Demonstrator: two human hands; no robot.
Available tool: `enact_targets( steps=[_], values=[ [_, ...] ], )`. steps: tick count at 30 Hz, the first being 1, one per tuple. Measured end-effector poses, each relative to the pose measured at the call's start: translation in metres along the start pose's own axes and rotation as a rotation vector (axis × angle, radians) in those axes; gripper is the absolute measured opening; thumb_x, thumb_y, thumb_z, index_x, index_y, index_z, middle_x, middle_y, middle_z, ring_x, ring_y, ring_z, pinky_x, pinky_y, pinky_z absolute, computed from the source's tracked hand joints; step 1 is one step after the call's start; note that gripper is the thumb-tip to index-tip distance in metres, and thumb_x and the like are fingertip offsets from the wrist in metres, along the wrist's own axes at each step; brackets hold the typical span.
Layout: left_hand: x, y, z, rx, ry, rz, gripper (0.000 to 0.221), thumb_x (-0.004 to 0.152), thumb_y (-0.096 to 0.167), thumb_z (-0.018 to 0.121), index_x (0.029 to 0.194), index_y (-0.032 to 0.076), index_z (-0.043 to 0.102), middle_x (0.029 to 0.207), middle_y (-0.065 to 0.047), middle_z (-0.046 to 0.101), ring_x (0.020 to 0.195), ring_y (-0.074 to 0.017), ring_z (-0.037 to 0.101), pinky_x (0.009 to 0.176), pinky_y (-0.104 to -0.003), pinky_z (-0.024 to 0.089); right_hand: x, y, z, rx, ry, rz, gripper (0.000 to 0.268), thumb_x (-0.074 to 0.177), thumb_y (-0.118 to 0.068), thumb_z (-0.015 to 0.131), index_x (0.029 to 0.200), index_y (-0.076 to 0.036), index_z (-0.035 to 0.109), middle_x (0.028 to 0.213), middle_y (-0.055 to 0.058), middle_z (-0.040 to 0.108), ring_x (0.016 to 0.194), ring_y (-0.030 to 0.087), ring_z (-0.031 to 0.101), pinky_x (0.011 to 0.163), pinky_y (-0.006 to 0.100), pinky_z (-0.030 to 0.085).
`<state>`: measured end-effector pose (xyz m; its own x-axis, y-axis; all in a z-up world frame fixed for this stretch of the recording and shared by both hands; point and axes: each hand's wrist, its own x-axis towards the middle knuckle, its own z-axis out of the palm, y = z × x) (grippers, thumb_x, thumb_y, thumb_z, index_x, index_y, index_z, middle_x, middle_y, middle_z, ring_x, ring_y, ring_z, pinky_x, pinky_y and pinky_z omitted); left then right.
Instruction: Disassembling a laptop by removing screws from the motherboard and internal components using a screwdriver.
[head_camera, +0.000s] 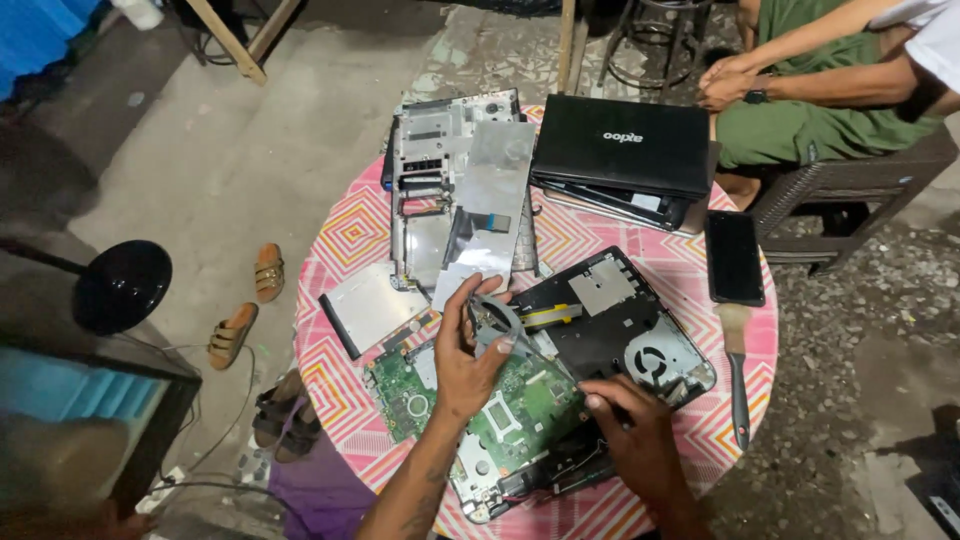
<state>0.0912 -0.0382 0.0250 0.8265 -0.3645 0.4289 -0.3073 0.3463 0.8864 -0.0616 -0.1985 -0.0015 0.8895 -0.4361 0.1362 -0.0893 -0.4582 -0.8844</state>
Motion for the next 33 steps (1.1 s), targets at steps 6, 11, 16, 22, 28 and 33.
enact_targets(
  steps=[6,11,16,22,28,33],
  values=[
    [-0.003,-0.01,-0.008,0.011,-0.259,-0.003,0.1,0.084,0.036,0.079,0.155,-0.001,0.019,0.149,-0.024,0.046,0.13,-0.0298,0.056,0.112,-0.045,0.049,0.011,-0.007,0.017,0.26,-0.071,-0.022,0.023,0.09,-0.015,0.06,0.095,-0.001,0.078,0.088,0.007,0.075,0.083,0.017,0.07,0.075,0.028,0.053],
    [0.004,-0.016,-0.028,0.033,-0.178,0.063,0.078,0.085,0.025,0.081,0.141,0.005,0.031,0.149,-0.029,0.045,0.131,-0.038,0.056,0.113,-0.053,0.047,0.01,0.02,0.014,0.463,-0.11,0.056,0.026,0.092,-0.018,0.061,0.105,0.002,0.071,0.077,0.009,0.067,0.064,0.015,0.062,0.057,0.029,0.05],
    [0.022,0.011,-0.091,0.738,0.166,-0.613,0.07,0.067,0.032,0.088,0.118,0.02,0.043,0.118,-0.011,0.07,0.082,-0.0223,0.078,0.07,-0.034,0.068,-0.008,0.04,0.003,0.917,-0.19,0.212,0.015,0.093,-0.004,0.059,0.108,-0.003,0.059,0.078,0.021,0.064,0.052,0.027,0.059,0.042,0.035,0.049],
    [0.028,-0.019,-0.141,1.453,-0.011,-0.162,0.069,0.088,0.053,0.07,0.132,0.004,0.052,0.117,-0.023,0.064,0.101,-0.0445,0.061,0.09,-0.059,0.044,-0.018,0.057,0.008,0.91,-0.298,0.042,0.012,0.096,-0.002,0.054,0.093,0.003,0.064,0.075,0.015,0.062,0.047,0.017,0.056,0.039,0.029,0.051],
    [0.022,0.01,-0.067,0.842,0.106,-0.197,0.046,0.093,0.04,0.058,0.132,0.016,0.063,0.099,-0.002,0.073,0.09,-0.0176,0.065,0.061,-0.032,0.055,-0.02,0.05,0.008,0.838,-0.446,0.216,0.019,0.095,-0.011,0.06,0.086,0.004,0.067,0.071,0.013,0.058,0.05,0.014,0.05,0.038,0.025,0.041],
    [0.014,-0.018,-0.055,0.273,-0.127,-0.144,0.042,0.104,0.04,0.041,0.119,0.014,0.07,0.122,-0.008,0.072,0.096,-0.017,0.067,0.082,-0.032,0.052,-0.014,0.035,0.009,1.072,-0.5,0.057,0.021,0.093,-0.015,0.066,0.082,0.002,0.064,0.067,0.015,0.054,0.051,0.018,0.049,0.039,0.026,0.041]
  ],
)
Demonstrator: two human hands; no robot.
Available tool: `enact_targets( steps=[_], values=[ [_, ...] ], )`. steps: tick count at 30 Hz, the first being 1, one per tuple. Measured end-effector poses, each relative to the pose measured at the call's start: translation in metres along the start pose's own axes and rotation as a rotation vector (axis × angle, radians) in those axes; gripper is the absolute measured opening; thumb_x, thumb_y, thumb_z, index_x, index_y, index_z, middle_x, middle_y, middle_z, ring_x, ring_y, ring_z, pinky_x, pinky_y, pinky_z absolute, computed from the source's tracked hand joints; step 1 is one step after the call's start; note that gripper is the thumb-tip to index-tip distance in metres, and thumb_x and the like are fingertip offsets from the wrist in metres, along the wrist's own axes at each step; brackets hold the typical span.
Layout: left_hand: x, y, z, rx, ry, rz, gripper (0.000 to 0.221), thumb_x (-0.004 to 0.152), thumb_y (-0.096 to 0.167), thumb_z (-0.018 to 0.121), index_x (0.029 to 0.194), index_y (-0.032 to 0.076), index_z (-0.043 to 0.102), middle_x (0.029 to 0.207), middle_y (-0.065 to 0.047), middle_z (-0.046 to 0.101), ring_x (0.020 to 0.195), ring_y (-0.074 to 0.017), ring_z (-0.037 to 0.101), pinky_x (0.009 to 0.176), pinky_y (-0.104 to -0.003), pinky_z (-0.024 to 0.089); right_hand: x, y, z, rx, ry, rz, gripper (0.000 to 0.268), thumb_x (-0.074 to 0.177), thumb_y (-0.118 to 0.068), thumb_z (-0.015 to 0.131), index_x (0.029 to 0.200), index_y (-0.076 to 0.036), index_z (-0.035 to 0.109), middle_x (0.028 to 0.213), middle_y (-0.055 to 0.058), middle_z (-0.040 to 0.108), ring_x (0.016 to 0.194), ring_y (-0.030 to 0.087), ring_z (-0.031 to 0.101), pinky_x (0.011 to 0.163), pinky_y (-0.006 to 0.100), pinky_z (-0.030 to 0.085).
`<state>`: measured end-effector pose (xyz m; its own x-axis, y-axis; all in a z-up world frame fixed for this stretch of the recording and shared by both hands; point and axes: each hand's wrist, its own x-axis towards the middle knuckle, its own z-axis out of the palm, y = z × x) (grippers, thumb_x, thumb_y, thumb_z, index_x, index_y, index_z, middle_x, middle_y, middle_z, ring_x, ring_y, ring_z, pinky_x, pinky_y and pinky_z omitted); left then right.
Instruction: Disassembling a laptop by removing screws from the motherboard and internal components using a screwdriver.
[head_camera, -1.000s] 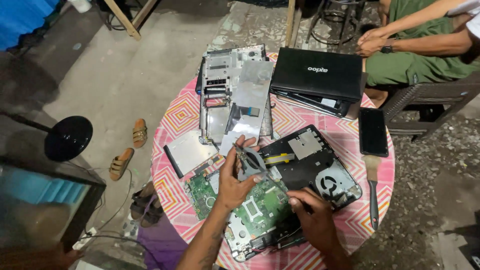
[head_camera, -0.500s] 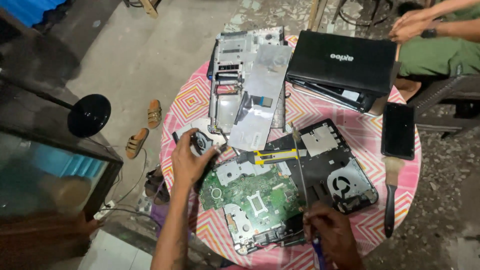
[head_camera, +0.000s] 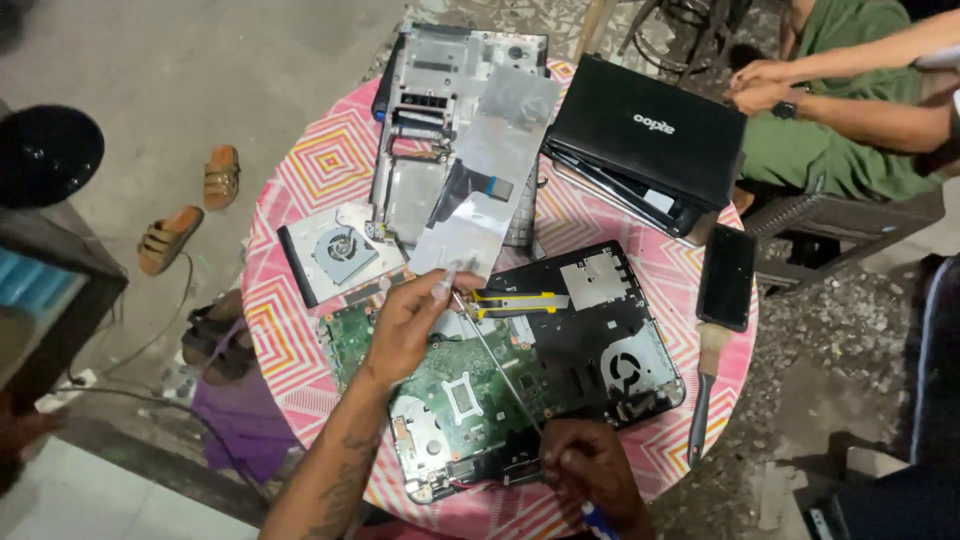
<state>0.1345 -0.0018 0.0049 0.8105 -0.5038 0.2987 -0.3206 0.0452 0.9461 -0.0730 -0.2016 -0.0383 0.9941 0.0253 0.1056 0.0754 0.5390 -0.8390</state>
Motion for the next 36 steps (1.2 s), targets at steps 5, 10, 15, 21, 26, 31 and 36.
enact_targets(
  steps=[5,10,15,21,26,31,36],
  values=[
    [-0.024,0.007,0.012,-0.109,0.119,-0.073,0.035,0.1,0.033,0.055,0.081,0.01,0.072,0.069,-0.001,0.068,0.063,-0.0095,0.057,0.063,-0.027,0.043,-0.007,0.004,-0.009,0.527,-0.019,-0.032,0.012,0.093,-0.009,0.063,0.091,0.002,0.065,0.075,0.015,0.063,0.056,0.024,0.06,0.048,0.033,0.047],
    [-0.056,0.009,0.034,-0.194,0.242,-0.145,0.04,0.101,0.028,0.054,0.067,0.01,0.064,0.064,-0.001,0.065,0.061,-0.0105,0.059,0.068,-0.027,0.047,0.015,0.013,0.02,0.114,0.206,-0.459,0.017,0.096,-0.012,0.063,0.107,0.001,0.062,0.091,0.011,0.06,0.073,0.02,0.053,0.057,0.031,0.041],
    [-0.085,0.003,0.057,-0.255,0.301,-0.237,0.041,0.099,0.02,0.059,0.06,0.008,0.065,0.047,-0.003,0.056,0.048,-0.007,0.038,0.049,-0.023,0.036,0.027,0.052,0.011,-0.12,0.411,-0.402,0.033,0.104,-0.028,0.051,0.104,0.004,0.051,0.086,0.021,0.06,0.074,0.025,0.067,0.064,0.032,0.06],
    [-0.106,-0.019,0.062,-0.135,0.285,-0.177,0.028,0.094,0.013,0.065,0.067,0.007,0.064,0.053,-0.005,0.057,0.056,-0.01,0.044,0.055,-0.029,0.044,0.014,0.072,0.001,-0.146,0.422,-0.323,0.028,0.103,-0.026,0.05,0.102,0.001,0.047,0.085,0.028,0.065,0.071,0.031,0.073,0.061,0.035,0.062],
    [-0.1,-0.011,0.05,-0.098,0.282,0.041,0.014,0.091,0.012,0.07,0.102,0.004,0.072,0.089,-0.012,0.067,0.08,-0.0203,0.06,0.077,-0.035,0.05,0.017,0.058,0.004,-0.191,0.41,-0.364,0.029,0.103,-0.026,0.052,0.099,0.002,0.049,0.084,0.028,0.067,0.071,0.033,0.073,0.062,0.036,0.062],
    [-0.098,-0.018,0.052,-0.148,0.22,0.097,0.016,0.093,0.012,0.067,0.103,0.001,0.074,0.093,-0.015,0.069,0.082,-0.0233,0.064,0.078,-0.037,0.052,0.019,0.05,0.011,-0.245,0.372,-0.38,0.03,0.102,-0.027,0.054,0.097,0.002,0.05,0.085,0.029,0.066,0.072,0.034,0.073,0.063,0.038,0.062],
    [-0.101,-0.027,0.059,-0.199,0.204,0.115,0.012,0.094,0.011,0.067,0.097,0.001,0.074,0.099,-0.017,0.07,0.091,-0.0274,0.068,0.085,-0.041,0.052,0.019,0.045,0.015,-0.316,0.376,-0.393,0.028,0.102,-0.024,0.052,0.094,0.004,0.051,0.084,0.029,0.065,0.072,0.033,0.072,0.064,0.041,0.062]
  ],
)
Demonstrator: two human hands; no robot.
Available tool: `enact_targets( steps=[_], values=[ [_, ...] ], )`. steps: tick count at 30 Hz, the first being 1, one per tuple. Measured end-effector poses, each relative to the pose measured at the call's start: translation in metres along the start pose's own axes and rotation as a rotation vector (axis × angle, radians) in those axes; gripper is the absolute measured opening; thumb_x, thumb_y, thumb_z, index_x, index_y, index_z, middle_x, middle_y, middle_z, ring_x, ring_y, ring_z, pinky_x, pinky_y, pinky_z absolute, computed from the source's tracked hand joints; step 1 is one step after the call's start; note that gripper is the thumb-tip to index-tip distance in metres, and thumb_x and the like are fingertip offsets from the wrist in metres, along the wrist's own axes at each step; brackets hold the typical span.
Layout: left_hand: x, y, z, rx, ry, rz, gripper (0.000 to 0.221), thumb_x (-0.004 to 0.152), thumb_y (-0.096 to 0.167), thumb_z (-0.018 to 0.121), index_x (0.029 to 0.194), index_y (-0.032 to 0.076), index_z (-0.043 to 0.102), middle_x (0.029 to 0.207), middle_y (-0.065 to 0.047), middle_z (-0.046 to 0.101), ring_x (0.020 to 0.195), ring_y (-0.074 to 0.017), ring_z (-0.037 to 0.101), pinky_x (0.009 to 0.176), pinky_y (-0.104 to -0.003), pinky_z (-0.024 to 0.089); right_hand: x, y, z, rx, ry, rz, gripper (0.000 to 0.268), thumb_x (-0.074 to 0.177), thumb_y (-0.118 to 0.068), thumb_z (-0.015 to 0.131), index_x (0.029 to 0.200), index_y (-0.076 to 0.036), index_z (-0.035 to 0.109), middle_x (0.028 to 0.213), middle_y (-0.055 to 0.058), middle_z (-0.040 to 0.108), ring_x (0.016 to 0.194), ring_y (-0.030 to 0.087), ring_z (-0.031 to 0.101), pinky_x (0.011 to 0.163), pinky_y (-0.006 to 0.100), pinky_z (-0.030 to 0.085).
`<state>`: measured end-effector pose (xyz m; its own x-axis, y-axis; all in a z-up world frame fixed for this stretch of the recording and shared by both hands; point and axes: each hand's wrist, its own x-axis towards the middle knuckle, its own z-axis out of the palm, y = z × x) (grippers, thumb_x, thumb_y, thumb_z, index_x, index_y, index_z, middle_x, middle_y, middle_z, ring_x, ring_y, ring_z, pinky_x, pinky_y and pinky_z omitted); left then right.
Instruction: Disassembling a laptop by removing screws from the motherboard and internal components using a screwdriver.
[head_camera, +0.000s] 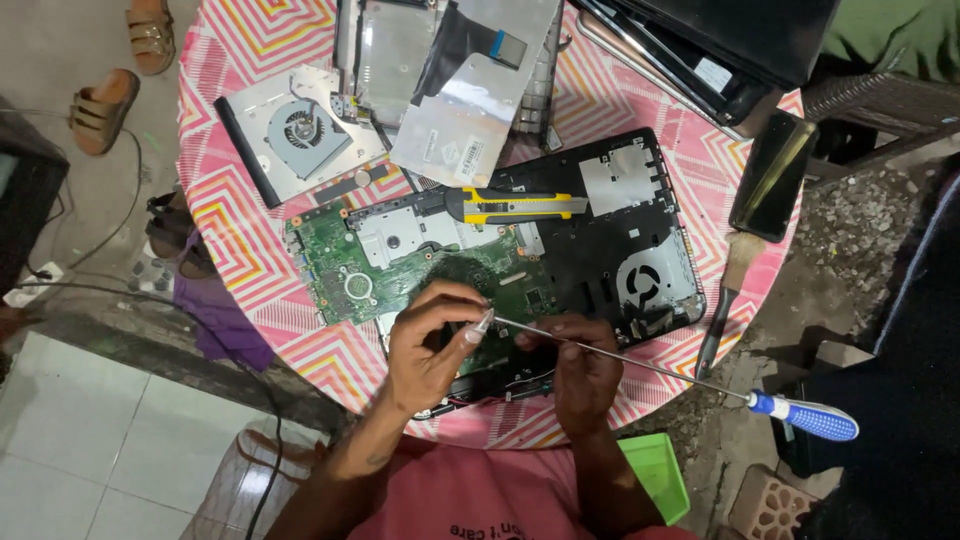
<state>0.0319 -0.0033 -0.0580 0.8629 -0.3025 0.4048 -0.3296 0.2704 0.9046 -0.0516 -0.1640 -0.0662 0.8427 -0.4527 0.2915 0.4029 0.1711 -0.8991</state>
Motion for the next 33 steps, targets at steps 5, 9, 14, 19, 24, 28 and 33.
enact_targets(
  steps=[5,9,14,19,24,28,33],
  values=[
    [0.007,0.008,0.001,0.07,0.018,0.078,0.007,0.086,0.009,0.076,0.091,0.004,0.077,0.091,-0.013,0.07,0.078,-0.0257,0.069,0.074,-0.038,0.055,0.001,-0.007,0.001,-0.02,-0.052,-0.023,0.027,0.102,-0.023,0.051,0.095,0.003,0.052,0.085,0.026,0.066,0.074,0.031,0.072,0.067,0.039,0.06],
    [0.005,0.008,0.001,0.338,-0.088,0.225,0.006,0.092,0.008,0.068,0.09,0.003,0.068,0.089,-0.01,0.068,0.075,-0.0181,0.064,0.067,-0.029,0.053,-0.005,-0.023,0.002,-0.074,-0.117,0.034,0.017,0.104,-0.02,0.053,0.106,-0.003,0.054,0.094,0.018,0.063,0.082,0.032,0.072,0.076,0.041,0.061],
    [0.003,0.011,-0.003,0.313,-0.201,0.204,0.005,0.091,0.005,0.068,0.093,0.002,0.07,0.092,-0.012,0.069,0.077,-0.0209,0.068,0.069,-0.031,0.056,-0.008,-0.031,-0.008,-0.194,-0.129,0.042,0.017,0.103,-0.021,0.053,0.105,-0.004,0.057,0.091,0.018,0.07,0.081,0.03,0.074,0.077,0.039,0.059],
    [0.001,0.016,-0.002,0.266,-0.253,0.164,0.008,0.093,0.008,0.067,0.093,0.002,0.071,0.092,-0.013,0.069,0.077,-0.0241,0.069,0.07,-0.033,0.055,-0.016,-0.028,-0.013,-0.142,-0.075,0.099,0.015,0.102,-0.018,0.054,0.103,-0.003,0.057,0.085,0.02,0.069,0.075,0.03,0.073,0.069,0.037,0.061],
    [0.007,0.015,0.004,0.256,-0.244,0.172,0.002,0.089,0.0,0.069,0.089,-0.002,0.068,0.088,-0.013,0.067,0.075,-0.0238,0.066,0.065,-0.032,0.054,-0.014,-0.022,-0.018,-0.117,-0.085,0.11,0.014,0.101,-0.015,0.054,0.103,-0.002,0.057,0.087,0.023,0.07,0.074,0.032,0.074,0.068,0.037,0.063],
    [0.007,0.028,0.004,0.32,-0.25,0.124,0.008,0.093,0.006,0.064,0.092,0.0,0.069,0.093,-0.013,0.067,0.079,-0.0262,0.068,0.07,-0.036,0.054,-0.021,-0.01,-0.031,-0.222,-0.029,0.174,0.018,0.099,-0.019,0.056,0.101,-0.002,0.062,0.099,0.016,0.068,0.072,0.031,0.081,0.069,0.038,0.065],
    [0.002,0.014,0.005,0.374,-0.199,0.233,0.009,0.094,0.006,0.064,0.092,-0.001,0.069,0.09,-0.013,0.068,0.073,-0.0208,0.066,0.063,-0.03,0.056,-0.019,-0.01,-0.028,-0.143,-0.049,0.137,0.017,0.099,-0.016,0.057,0.103,0.0,0.06,0.101,0.019,0.068,0.077,0.033,0.078,0.071,0.04,0.067]
  ],
)
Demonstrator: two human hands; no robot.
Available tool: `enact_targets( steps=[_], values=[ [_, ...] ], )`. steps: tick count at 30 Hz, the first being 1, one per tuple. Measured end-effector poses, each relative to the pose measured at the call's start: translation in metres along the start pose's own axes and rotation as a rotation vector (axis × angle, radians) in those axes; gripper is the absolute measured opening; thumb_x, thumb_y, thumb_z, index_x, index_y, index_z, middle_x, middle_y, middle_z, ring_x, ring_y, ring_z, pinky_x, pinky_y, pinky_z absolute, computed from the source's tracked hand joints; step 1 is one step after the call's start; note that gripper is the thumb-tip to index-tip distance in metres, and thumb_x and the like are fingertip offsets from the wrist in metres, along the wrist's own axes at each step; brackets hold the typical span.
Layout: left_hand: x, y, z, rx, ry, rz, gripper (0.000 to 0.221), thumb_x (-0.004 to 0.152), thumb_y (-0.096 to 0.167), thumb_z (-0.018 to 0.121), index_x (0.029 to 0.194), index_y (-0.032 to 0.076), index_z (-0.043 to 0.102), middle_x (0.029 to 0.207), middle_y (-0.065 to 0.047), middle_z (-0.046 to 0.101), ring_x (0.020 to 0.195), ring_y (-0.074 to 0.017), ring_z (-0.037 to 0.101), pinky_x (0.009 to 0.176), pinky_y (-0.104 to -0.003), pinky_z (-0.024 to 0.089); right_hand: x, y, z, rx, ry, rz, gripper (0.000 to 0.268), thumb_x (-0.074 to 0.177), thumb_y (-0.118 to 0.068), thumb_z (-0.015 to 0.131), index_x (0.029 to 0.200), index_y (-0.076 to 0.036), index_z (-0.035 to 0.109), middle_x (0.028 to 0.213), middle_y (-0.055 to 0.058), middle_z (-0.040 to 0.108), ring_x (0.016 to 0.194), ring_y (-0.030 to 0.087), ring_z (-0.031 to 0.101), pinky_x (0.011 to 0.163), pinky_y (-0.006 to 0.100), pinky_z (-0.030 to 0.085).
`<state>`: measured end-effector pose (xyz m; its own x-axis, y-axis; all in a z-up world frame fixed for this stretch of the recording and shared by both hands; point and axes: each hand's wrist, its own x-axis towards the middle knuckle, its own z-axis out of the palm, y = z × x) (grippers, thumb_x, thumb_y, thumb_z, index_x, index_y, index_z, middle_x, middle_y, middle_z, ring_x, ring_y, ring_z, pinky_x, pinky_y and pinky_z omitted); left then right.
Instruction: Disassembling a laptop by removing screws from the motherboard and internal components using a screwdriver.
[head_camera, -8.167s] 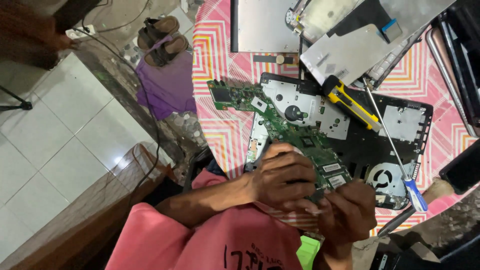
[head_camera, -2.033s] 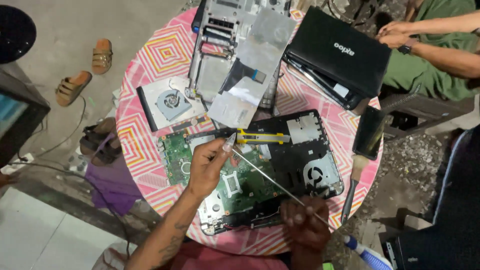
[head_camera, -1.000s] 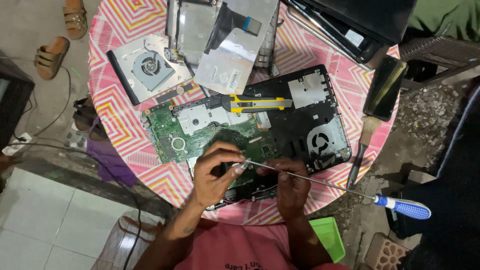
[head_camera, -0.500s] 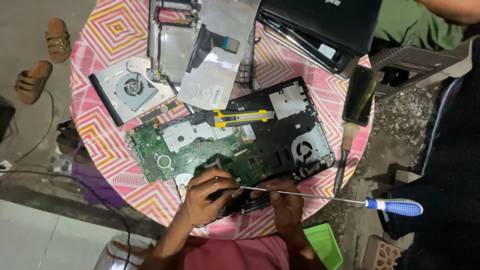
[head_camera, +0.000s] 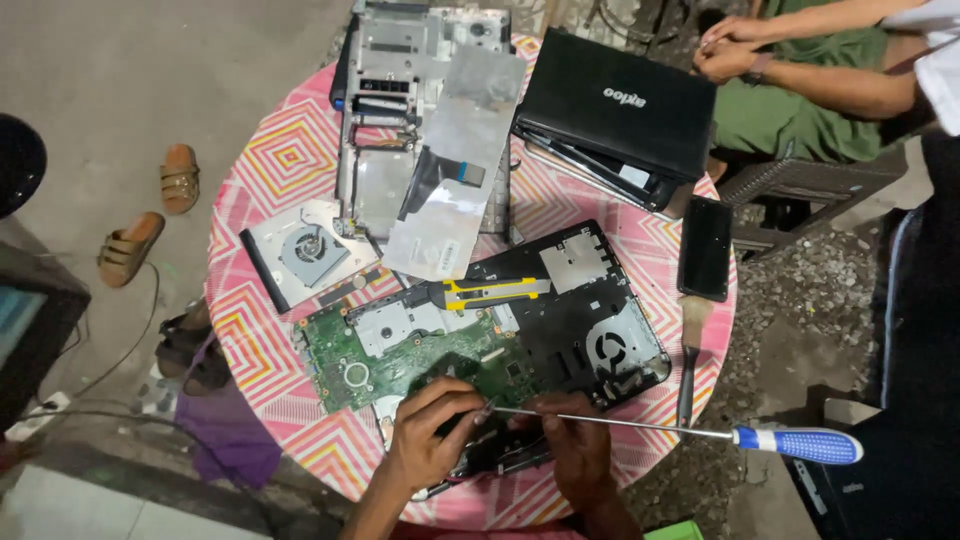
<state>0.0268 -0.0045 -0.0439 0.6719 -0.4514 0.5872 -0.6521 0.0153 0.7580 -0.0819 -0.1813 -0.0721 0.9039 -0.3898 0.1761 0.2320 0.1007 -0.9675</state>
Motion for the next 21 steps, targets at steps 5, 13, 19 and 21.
enact_targets(
  steps=[5,13,19,21],
  values=[
    [-0.006,-0.007,-0.003,0.087,0.005,0.009,0.011,0.096,0.01,0.061,0.096,0.001,0.068,0.095,-0.013,0.068,0.08,-0.0235,0.066,0.07,-0.033,0.055,0.009,-0.007,0.01,-0.004,-0.001,-0.049,0.02,0.099,-0.023,0.057,0.102,-0.003,0.059,0.087,0.018,0.072,0.072,0.029,0.078,0.067,0.037,0.064],
    [0.006,-0.002,-0.014,-0.248,0.284,-0.086,0.024,0.096,0.02,0.063,0.103,-0.002,0.07,0.089,-0.015,0.07,0.078,-0.0235,0.068,0.072,-0.038,0.054,0.043,-0.001,0.023,0.516,-0.046,-0.026,0.019,0.104,-0.016,0.05,0.103,0.003,0.054,0.089,0.028,0.071,0.084,0.033,0.076,0.073,0.042,0.065],
    [-0.005,0.008,0.004,-0.449,0.373,-0.374,0.035,0.099,0.033,0.062,0.114,0.001,0.06,0.084,-0.012,0.069,0.075,-0.0226,0.071,0.073,-0.036,0.059,0.045,-0.007,0.033,0.612,-0.026,0.09,0.017,0.103,-0.019,0.058,0.106,-0.003,0.054,0.092,0.022,0.069,0.079,0.033,0.07,0.07,0.041,0.062],
    [-0.009,-0.004,0.013,-0.558,0.376,-0.427,0.034,0.099,0.034,0.063,0.11,0.002,0.063,0.081,-0.011,0.071,0.07,-0.0233,0.072,0.069,-0.038,0.061,0.05,-0.006,0.034,0.566,-0.04,0.013,0.015,0.105,-0.018,0.055,0.107,-0.003,0.055,0.091,0.02,0.07,0.077,0.03,0.069,0.069,0.039,0.06]
  ],
)
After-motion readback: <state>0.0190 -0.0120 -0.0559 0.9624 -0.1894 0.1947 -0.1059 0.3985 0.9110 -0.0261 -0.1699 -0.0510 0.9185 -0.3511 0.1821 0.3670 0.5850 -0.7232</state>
